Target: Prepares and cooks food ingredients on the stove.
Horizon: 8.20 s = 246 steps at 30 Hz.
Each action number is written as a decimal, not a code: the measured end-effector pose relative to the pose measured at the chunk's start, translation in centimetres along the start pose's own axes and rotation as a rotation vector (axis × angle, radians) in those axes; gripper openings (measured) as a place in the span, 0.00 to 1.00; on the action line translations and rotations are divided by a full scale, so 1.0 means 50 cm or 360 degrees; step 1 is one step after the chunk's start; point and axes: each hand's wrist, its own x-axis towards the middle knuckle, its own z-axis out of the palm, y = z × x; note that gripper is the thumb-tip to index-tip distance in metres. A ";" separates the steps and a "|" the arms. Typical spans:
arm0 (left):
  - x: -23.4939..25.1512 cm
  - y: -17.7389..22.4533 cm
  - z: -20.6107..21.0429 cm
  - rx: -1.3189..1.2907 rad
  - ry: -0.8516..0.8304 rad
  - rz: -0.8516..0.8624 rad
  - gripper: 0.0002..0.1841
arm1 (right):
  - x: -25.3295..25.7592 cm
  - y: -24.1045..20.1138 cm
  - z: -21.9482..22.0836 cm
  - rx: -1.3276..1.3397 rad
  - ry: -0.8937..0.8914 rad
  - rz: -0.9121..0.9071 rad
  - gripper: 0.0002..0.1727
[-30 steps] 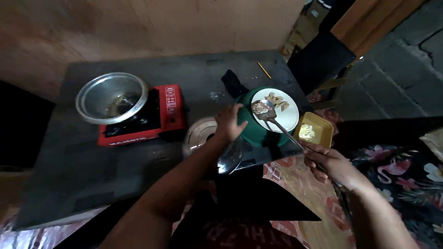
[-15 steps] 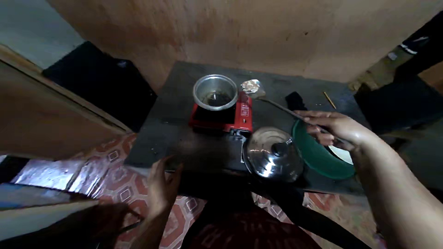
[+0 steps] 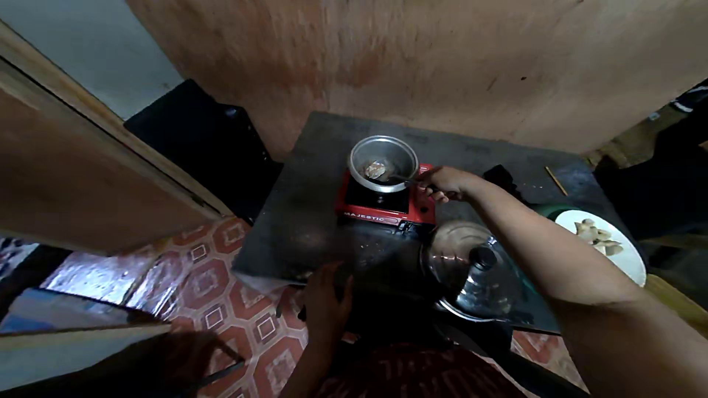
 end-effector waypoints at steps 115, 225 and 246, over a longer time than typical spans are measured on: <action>0.028 0.918 0.818 0.0258 -0.0865 0.1042 0.15 | -0.640 0.891 -0.315 -0.0377 0.1071 0.0454 0.25; 0.220 0.929 0.824 0.0471 -0.1844 0.1190 0.20 | -0.691 0.936 -0.316 -0.0181 0.1220 0.0475 0.23; 0.174 0.913 0.819 0.0598 -0.1818 0.0904 0.30 | -0.688 0.903 -0.318 -0.0329 0.1116 0.0574 0.24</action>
